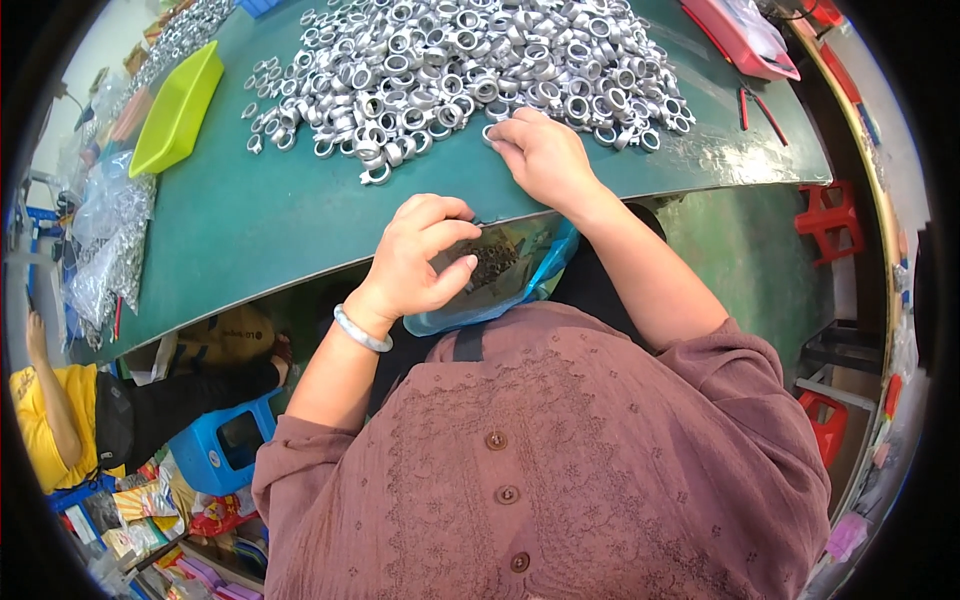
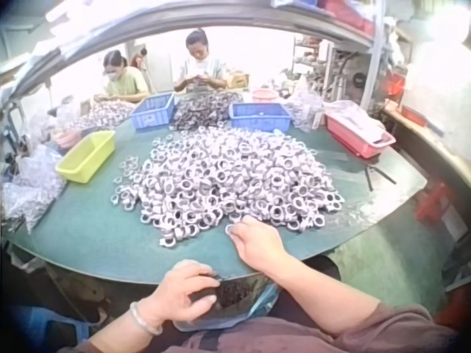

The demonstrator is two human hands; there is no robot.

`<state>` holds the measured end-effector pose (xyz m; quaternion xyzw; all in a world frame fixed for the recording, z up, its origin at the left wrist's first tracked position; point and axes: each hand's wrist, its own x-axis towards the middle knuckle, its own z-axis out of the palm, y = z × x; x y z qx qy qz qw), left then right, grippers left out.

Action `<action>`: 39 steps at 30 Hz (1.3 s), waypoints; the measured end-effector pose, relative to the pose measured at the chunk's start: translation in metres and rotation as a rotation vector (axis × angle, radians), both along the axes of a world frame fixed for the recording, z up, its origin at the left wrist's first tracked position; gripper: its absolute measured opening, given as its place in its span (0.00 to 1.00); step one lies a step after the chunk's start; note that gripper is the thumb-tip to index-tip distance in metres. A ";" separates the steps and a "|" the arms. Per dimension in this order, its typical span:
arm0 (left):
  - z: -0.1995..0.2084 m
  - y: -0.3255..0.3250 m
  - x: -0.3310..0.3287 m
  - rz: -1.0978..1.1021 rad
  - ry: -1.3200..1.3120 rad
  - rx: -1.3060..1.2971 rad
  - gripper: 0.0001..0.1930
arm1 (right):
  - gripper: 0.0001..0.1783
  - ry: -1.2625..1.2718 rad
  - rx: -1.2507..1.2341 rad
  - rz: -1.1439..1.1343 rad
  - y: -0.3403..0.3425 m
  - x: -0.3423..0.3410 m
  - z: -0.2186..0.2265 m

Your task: The person picks up a metal ring and inserts a small pin or component into it by hand before placing the assembly into a blue container.

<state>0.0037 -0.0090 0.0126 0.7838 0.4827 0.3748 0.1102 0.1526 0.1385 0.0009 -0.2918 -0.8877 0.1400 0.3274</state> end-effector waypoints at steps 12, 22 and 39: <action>-0.004 0.004 0.010 0.182 -0.877 -0.364 0.14 | 0.09 0.260 -0.124 0.458 -0.036 0.012 0.014; 0.001 -0.010 0.019 0.160 -1.078 -0.463 0.12 | 0.08 0.389 -0.525 0.473 -0.059 0.021 0.013; 0.005 -0.024 0.025 0.123 -1.208 -0.445 0.13 | 0.09 0.559 -1.178 0.484 -0.068 0.028 0.029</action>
